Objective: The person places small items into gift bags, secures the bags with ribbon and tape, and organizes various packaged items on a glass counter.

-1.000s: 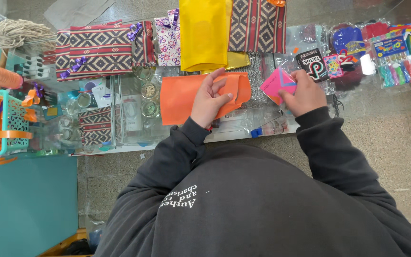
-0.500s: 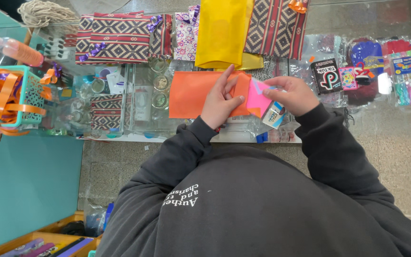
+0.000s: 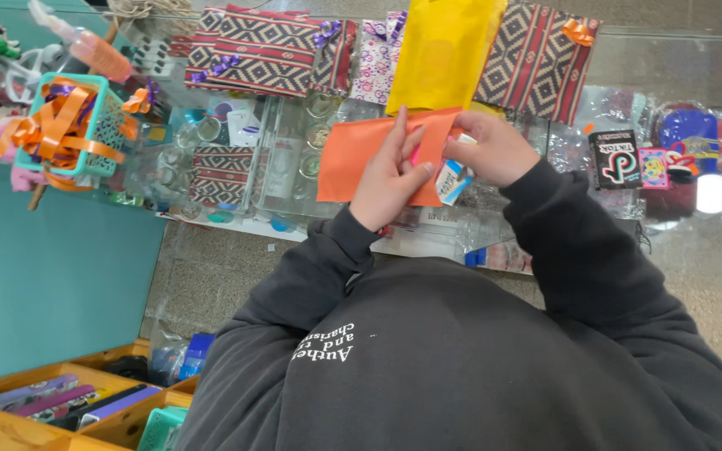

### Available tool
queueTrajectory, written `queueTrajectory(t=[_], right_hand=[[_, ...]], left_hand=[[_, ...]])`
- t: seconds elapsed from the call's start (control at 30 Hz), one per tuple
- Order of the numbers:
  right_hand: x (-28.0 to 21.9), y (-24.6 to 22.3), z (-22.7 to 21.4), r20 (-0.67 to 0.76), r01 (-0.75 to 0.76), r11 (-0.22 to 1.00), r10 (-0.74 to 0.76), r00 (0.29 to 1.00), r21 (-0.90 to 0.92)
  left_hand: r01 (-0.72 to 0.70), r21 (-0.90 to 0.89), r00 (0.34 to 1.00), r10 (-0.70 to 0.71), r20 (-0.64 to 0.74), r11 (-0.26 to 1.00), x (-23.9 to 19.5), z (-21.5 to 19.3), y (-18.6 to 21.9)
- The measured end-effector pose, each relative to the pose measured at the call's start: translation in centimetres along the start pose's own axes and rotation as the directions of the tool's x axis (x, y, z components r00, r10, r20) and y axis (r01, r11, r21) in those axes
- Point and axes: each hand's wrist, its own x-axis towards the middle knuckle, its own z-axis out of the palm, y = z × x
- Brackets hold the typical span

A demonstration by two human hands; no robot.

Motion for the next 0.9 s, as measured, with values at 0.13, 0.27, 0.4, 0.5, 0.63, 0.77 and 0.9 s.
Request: queueTrajectory(t=[0.13, 0.27, 0.4, 0.5, 0.63, 0.77, 0.9], right_hand=[[0.8, -3.4, 0.6, 0.096, 0.073, 0.976, -0.054, 0.994, -0.206], [0.3, -7.1, 1.8, -0.096, 0.384, 0.844, -0.447, 0.889, -0.375], [0.5, -7.6, 4.5, -0.218, 0.603, 0.712, -0.692, 0.688, -0.36], [1.7, -7.2, 7.1, -0.11, 0.642, 0.704, -0.695, 0.71, -0.303], [3.1, -7.6, 10.2, 0.021, 0.595, 0.705, -0.638, 0.769, -0.387], [3.9, -8.7, 12.2, 0.001, 0.662, 0.679, -0.698, 0.716, -0.316], [4.7, -11.9, 12.6, 0.02, 0.824, 0.501, -0.851, 0.524, -0.264]], left_hand=[[-0.082, -0.286, 0.997, 0.081, -0.015, 0.955, 0.0, -3.2, 1.3], [-0.175, -0.451, 0.981, 0.115, -0.156, 0.875, -2.1, -6.3, 7.7], [-0.336, -0.354, 0.918, 0.219, -0.33, 0.873, -3.1, -9.5, 8.6], [-0.38, -0.378, 0.889, 0.219, -0.403, 0.844, -2.7, -10.7, 8.1], [-0.384, -0.364, 0.877, 0.212, -0.431, 0.848, -3.6, -11.8, 7.7], [-0.414, -0.348, 0.848, 0.218, -0.482, 0.841, -4.7, -14.2, 7.4], [-0.409, -0.304, 0.859, 0.252, -0.445, 0.86, -5.5, -15.8, 7.4]])
